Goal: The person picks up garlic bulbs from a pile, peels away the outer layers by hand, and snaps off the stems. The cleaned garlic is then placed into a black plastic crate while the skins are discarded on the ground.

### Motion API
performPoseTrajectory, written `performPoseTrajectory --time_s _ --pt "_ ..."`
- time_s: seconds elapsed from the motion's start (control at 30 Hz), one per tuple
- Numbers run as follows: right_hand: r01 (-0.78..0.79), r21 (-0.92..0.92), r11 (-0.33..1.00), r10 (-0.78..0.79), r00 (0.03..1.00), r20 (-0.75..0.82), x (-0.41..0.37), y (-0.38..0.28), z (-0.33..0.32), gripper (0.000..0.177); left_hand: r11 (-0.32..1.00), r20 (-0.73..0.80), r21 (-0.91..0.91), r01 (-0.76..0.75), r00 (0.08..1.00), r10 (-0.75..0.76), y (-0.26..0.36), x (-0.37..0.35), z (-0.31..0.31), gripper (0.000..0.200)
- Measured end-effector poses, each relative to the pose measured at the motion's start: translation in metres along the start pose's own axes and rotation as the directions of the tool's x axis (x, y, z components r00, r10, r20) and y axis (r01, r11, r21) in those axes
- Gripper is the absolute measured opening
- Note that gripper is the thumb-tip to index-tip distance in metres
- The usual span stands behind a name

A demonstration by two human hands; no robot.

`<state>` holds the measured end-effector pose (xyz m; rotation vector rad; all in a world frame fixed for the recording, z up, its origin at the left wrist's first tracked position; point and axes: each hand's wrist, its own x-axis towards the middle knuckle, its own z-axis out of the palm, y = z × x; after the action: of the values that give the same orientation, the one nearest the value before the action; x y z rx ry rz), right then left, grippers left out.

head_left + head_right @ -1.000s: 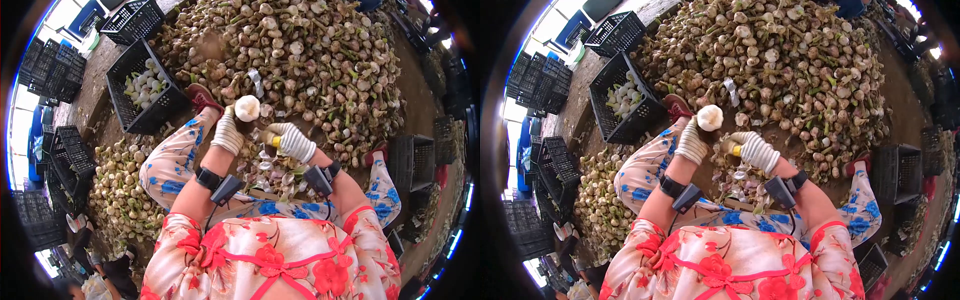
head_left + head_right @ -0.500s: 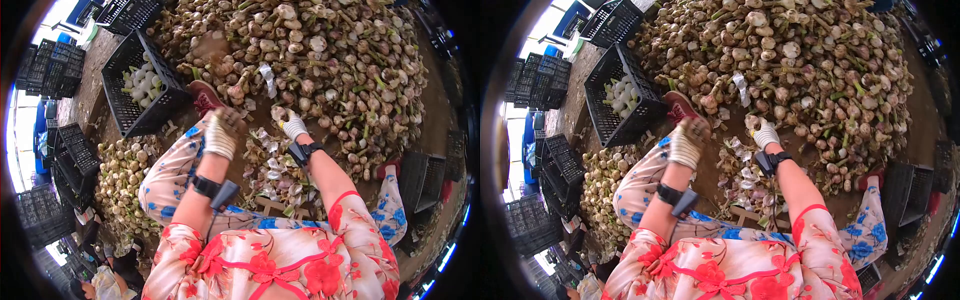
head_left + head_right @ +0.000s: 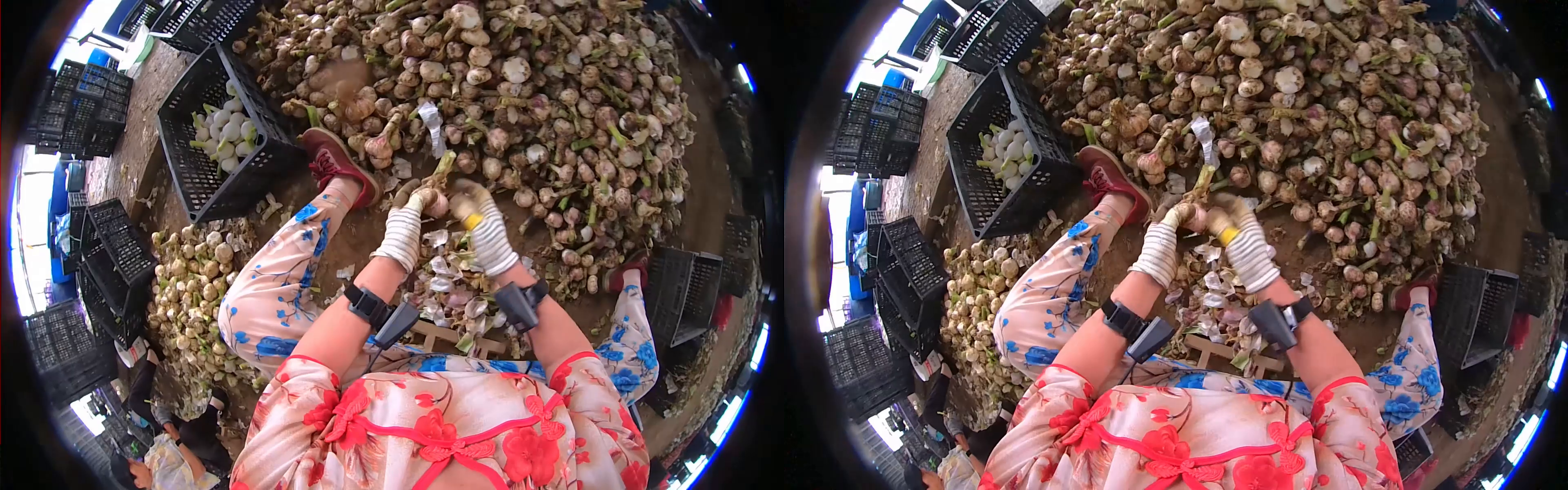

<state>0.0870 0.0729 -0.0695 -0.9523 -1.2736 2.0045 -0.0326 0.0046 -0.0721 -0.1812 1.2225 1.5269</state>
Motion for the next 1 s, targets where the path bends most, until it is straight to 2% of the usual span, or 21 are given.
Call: performPoseTrajectory --time_s 0.03,0.07,0.13,0.17,0.2,0.27,0.33,0.47,0.5,0.53,0.6,0.63,0.67,0.7,0.73,0.77,0.8,0.87,0.93,0.97,1.0 --pt "-0.140 -0.022 0.990 0.139 0.989 -0.057 0.001 -0.014 -0.004 0.042 0.974 0.075 0.084 -0.209 0.976 0.203 -0.003 -0.004 0.004 0.036" --pt "0.114 -0.108 0.988 -0.105 0.991 0.086 0.002 -0.026 -0.003 0.037 0.898 0.164 0.148 -0.414 0.906 0.391 -0.008 -0.010 0.009 0.039" --pt "-0.012 -0.316 0.949 0.039 0.996 0.080 -0.005 -0.024 -0.017 0.031 0.844 0.392 0.209 -0.494 0.833 0.391 -0.016 -0.028 0.013 0.041" --pt "-0.049 -0.204 0.978 0.063 0.996 0.060 -0.012 -0.037 -0.011 0.028 0.875 0.391 0.169 -0.453 0.846 0.362 -0.012 -0.043 0.017 0.039" --pt "-0.031 -0.209 0.977 0.045 0.997 0.062 -0.018 -0.048 -0.009 0.028 0.903 0.392 0.129 -0.411 0.857 0.334 -0.007 -0.055 0.020 0.038" --pt "-0.098 -0.275 0.957 0.127 0.988 0.091 -0.033 -0.061 -0.008 0.028 0.864 0.401 0.171 -0.474 0.834 0.378 -0.009 -0.060 0.018 0.034" --pt "-0.049 -0.201 0.978 0.073 0.991 0.116 -0.043 -0.058 -0.015 0.029 0.953 0.339 0.159 -0.259 0.921 0.194 -0.011 -0.066 0.019 0.032" --pt "-0.015 -0.206 0.978 0.039 0.993 0.114 -0.066 -0.056 -0.029 0.029 0.974 0.449 0.076 -0.214 0.879 0.158 -0.014 -0.068 0.020 0.034" --pt "0.065 -0.297 0.953 -0.037 0.994 0.098 -0.072 -0.054 -0.034 0.027 0.999 0.395 -0.036 -0.012 0.918 0.025 -0.012 -0.074 0.022 0.036" --pt "0.140 -0.386 0.912 -0.115 0.990 0.088 -0.076 -0.057 -0.035 0.026 0.988 0.456 -0.089 0.126 0.887 -0.072 -0.008 -0.079 0.028 0.042" --pt "0.115 -0.349 0.930 -0.105 0.993 0.047 -0.082 -0.065 -0.032 0.023 0.926 0.574 -0.096 0.366 0.780 -0.248 -0.013 -0.059 0.022 0.048" --pt "0.104 -0.202 0.974 -0.098 0.994 0.041 -0.082 -0.064 -0.033 0.022 0.927 0.576 -0.097 0.363 0.780 -0.245 -0.010 -0.066 0.027 0.048" --pt "0.091 -0.050 0.995 -0.090 0.995 0.035 -0.082 -0.064 -0.034 0.022 0.953 0.580 -0.091 0.290 0.793 -0.186 -0.007 -0.073 0.032 0.051" --pt "-0.080 0.160 0.984 0.078 0.997 0.017 -0.082 -0.067 -0.038 0.023 0.973 0.585 -0.087 0.214 0.801 -0.124 -0.003 -0.081 0.037 0.056" --pt "-0.077 0.159 0.984 0.075 0.997 0.020 -0.080 -0.068 -0.038 0.023 0.991 0.547 -0.042 0.126 0.833 -0.082 0.003 -0.089 0.040 0.070" --pt "-0.093 0.228 0.969 0.094 0.996 0.009 -0.076 -0.067 -0.039 0.023 0.915 0.533 0.098 -0.392 0.797 0.284 -0.012 -0.073 0.041 0.073" --pt "-0.112 0.299 0.948 0.119 0.993 -0.004 -0.075 -0.064 -0.039 0.023 0.574 0.570 0.229 -0.786 0.587 0.576 -0.028 -0.058 0.040 0.077" --pt "-0.106 0.229 0.968 0.112 0.994 -0.015 -0.076 -0.066 -0.034 0.022 0.596 0.562 0.227 -0.771 0.603 0.566 -0.008 -0.093 0.042 0.069" --pt "0.184 -0.052 0.982 -0.184 0.983 0.005 -0.079 -0.075 -0.016 0.020 0.826 0.448 0.029 -0.563 0.746 0.492 -0.014 -0.076 0.034 0.056" --pt "0.226 -0.107 0.968 -0.229 0.973 -0.014 -0.078 -0.071 -0.012 0.018 0.971 0.550 0.091 -0.222 0.824 0.137 0.014 -0.104 0.037 0.044" --pt "0.226 -0.108 0.968 -0.229 0.973 -0.013 -0.079 -0.069 -0.012 0.018 0.994 0.618 0.002 -0.107 0.782 0.083 0.012 -0.093 0.036 0.043"
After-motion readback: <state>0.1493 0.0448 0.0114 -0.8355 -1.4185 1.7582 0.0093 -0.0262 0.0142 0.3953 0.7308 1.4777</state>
